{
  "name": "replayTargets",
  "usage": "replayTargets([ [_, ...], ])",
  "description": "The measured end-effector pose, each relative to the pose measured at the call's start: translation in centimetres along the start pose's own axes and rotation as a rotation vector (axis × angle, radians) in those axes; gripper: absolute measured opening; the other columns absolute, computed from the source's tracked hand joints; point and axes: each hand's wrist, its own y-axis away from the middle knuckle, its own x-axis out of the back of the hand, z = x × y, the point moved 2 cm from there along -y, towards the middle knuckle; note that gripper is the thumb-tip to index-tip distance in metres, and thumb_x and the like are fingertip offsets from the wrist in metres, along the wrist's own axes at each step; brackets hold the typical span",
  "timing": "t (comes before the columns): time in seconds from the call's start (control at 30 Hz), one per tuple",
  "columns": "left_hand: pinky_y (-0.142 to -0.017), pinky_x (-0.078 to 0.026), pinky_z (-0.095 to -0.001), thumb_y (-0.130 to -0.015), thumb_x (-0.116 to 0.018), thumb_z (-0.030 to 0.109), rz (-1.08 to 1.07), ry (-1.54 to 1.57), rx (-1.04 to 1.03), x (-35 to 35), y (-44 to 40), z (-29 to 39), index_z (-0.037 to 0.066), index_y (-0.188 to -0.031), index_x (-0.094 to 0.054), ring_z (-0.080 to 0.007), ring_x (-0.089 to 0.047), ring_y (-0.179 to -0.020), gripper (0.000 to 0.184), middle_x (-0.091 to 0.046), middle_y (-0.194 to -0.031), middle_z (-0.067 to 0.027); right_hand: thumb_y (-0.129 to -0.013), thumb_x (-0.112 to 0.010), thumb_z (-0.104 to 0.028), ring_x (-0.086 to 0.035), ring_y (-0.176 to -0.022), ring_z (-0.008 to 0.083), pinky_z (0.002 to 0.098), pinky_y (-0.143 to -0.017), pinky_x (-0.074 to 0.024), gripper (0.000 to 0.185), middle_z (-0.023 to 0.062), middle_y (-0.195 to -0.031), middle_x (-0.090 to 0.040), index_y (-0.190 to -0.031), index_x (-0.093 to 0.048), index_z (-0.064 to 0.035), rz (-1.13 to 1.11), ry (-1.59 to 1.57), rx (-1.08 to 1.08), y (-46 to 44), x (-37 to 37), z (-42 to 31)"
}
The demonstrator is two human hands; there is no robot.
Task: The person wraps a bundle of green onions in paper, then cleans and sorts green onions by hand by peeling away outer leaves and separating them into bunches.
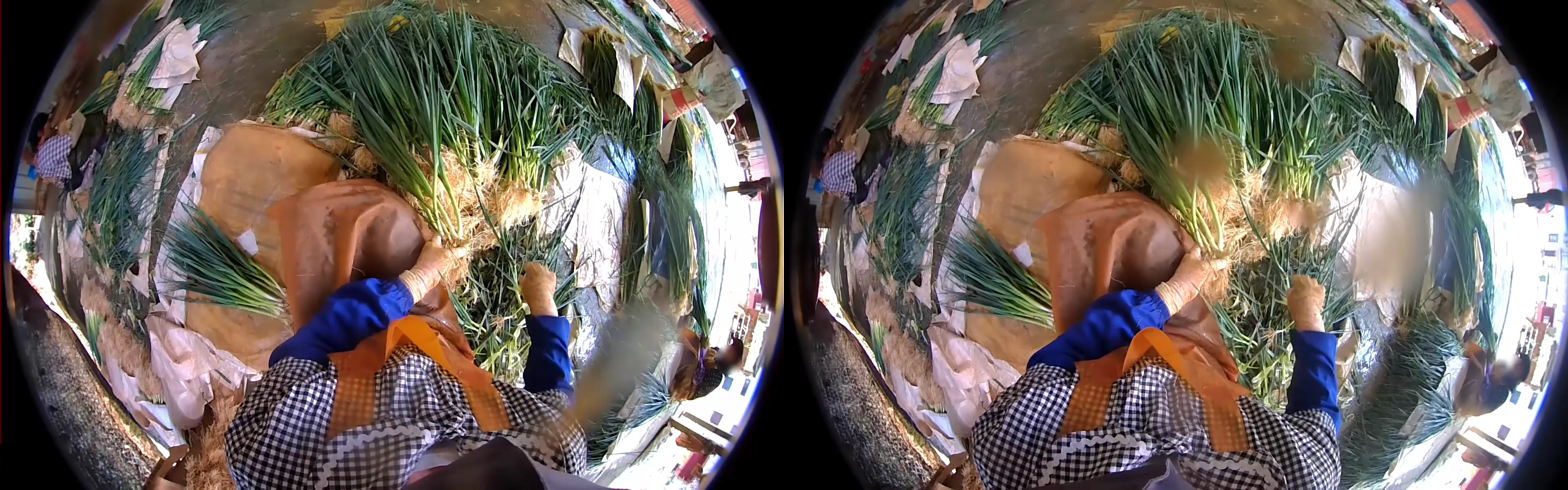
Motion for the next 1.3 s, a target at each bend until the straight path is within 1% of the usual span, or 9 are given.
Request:
replayTargets([
  [0.17, -0.071, -0.048, -0.0287, -0.077, -0.06, -0.003, -0.018, -0.066, -0.05, 1.9, -1.9, -2.6, 0.0, -0.11, -0.044, -0.016, -0.057, -0.082, 0.037, -0.059, -0.09, -0.0062, -0.079, -0.058, -0.029, -0.061, -0.071, 0.025, 0.0347, -0.065, -0.0485, 0.022, 0.0087, -0.076, -0.063, -0.087, -0.065, -0.0097, 0.231, -0.578, 0.106, -9.9, 4.6, -9.9],
  [0.27, -0.069, -0.047, -0.0316, -0.084, -0.05, 0.006, 0.06, -0.902, -0.235, 2.3, -1.7, -1.7, 0.001, -0.116, -0.039, -0.0165, -0.055, -0.079, 0.035, -0.055, -0.096, -0.0111, -0.084, -0.05, -0.037, -0.062, -0.07, 0.0238, 0.0335, -0.061, -0.0492, 0.036, 0.0109, -0.078, -0.064, -0.109, -0.056, -0.0126, -0.239, -0.196, 0.225, -13.4, 4.1, -11.8],
  [0.43, -0.073, -0.047, -0.0262, -0.077, -0.052, -0.002, -0.326, 0.375, 0.041, 2.2, -1.3, -2.0, 0.001, -0.122, -0.038, -0.017, -0.057, -0.079, 0.047, -0.056, -0.1, -0.0102, -0.087, -0.047, -0.034, -0.06, -0.063, 0.0183, 0.0292, -0.055, -0.0469, 0.034, 0.0088, -0.072, -0.061, -0.107, -0.053, -0.0076, -0.249, -0.22, 0.577, -12.9, 2.8, -10.6],
  [0.77, -0.075, -0.049, -0.0276, -0.071, -0.051, -0.006, -0.298, -0.035, 0.103, 1.6, -1.2, -2.0, -0.002, -0.1, -0.055, -0.0202, -0.06, -0.082, 0.029, -0.06, -0.085, -0.0096, -0.092, -0.042, -0.037, -0.032, -0.051, 0.0091, 0.0216, -0.05, -0.0287, 0.031, -0.0035, -0.057, -0.034, -0.076, -0.046, -0.0099, -0.384, -1.994, -0.314, -0.6, 3.6, -9.0],
  [0.97, -0.072, -0.048, -0.0278, -0.084, -0.057, 0.019, -0.269, 0.025, 0.227, -0.3, 0.0, -0.9, 0.001, -0.09, -0.061, -0.0166, -0.059, -0.077, 0.019, -0.061, -0.083, -0.0071, -0.095, -0.037, -0.032, -0.029, -0.046, 0.0093, 0.0232, -0.045, -0.026, 0.031, -0.002, -0.052, -0.034, -0.073, -0.042, -0.0098, -0.1, -2.023, -0.474, -1.4, 3.9, -11.0],
  [1.07, -0.067, -0.048, -0.0277, -0.082, -0.06, 0.018, 0.049, 0.045, 0.08, 0.5, -0.5, 0.5, 0.003, -0.09, -0.061, -0.0139, -0.057, -0.072, 0.017, -0.061, -0.08, -0.0041, -0.091, -0.036, -0.02, -0.029, -0.045, 0.0079, 0.0227, -0.041, -0.0257, 0.027, -0.0039, -0.053, -0.03, -0.066, -0.034, -0.0126, 0.253, -1.229, -0.408, 3.1, 3.5, -7.8],
  [1.1, -0.067, -0.048, -0.0283, -0.081, -0.062, 0.019, 0.029, 0.119, 0.119, 1.9, -2.3, -0.8, 0.004, -0.089, -0.06, -0.0132, -0.057, -0.072, 0.017, -0.06, -0.077, -0.0028, -0.09, -0.04, -0.019, -0.029, -0.044, 0.0068, 0.0213, -0.038, -0.0243, 0.027, -0.0049, -0.055, -0.031, -0.065, -0.034, -0.0136, 0.182, -1.852, -0.717, 4.9, 4.8, -5.5],
  [1.2, -0.067, -0.049, -0.0303, -0.078, -0.059, 0.013, -0.023, -0.136, 0.181, 1.4, -1.4, 0.2, 0.003, -0.088, -0.058, -0.0158, -0.057, -0.072, 0.014, -0.059, -0.078, -0.0048, -0.09, -0.042, -0.028, -0.049, -0.05, 0.0118, 0.0244, -0.044, -0.038, 0.027, 0.0014, -0.06, -0.052, -0.076, -0.055, -0.0097, -0.187, -1.462, -0.796, 11.7, -1.6, 3.0],
  [1.3, -0.07, -0.05, -0.0315, -0.069, -0.049, 0.001, -0.324, 0.309, 0.25, 0.6, 0.3, 0.7, 0.0, -0.086, -0.053, -0.0204, -0.056, -0.071, 0.018, -0.057, -0.081, -0.0088, -0.086, -0.048, -0.031, -0.06, -0.072, 0.0258, 0.0323, -0.064, -0.0467, 0.025, 0.0093, -0.088, -0.061, -0.097, -0.06, -0.0133, -0.511, -0.306, -0.16, 11.2, -9.9, 3.2],
])
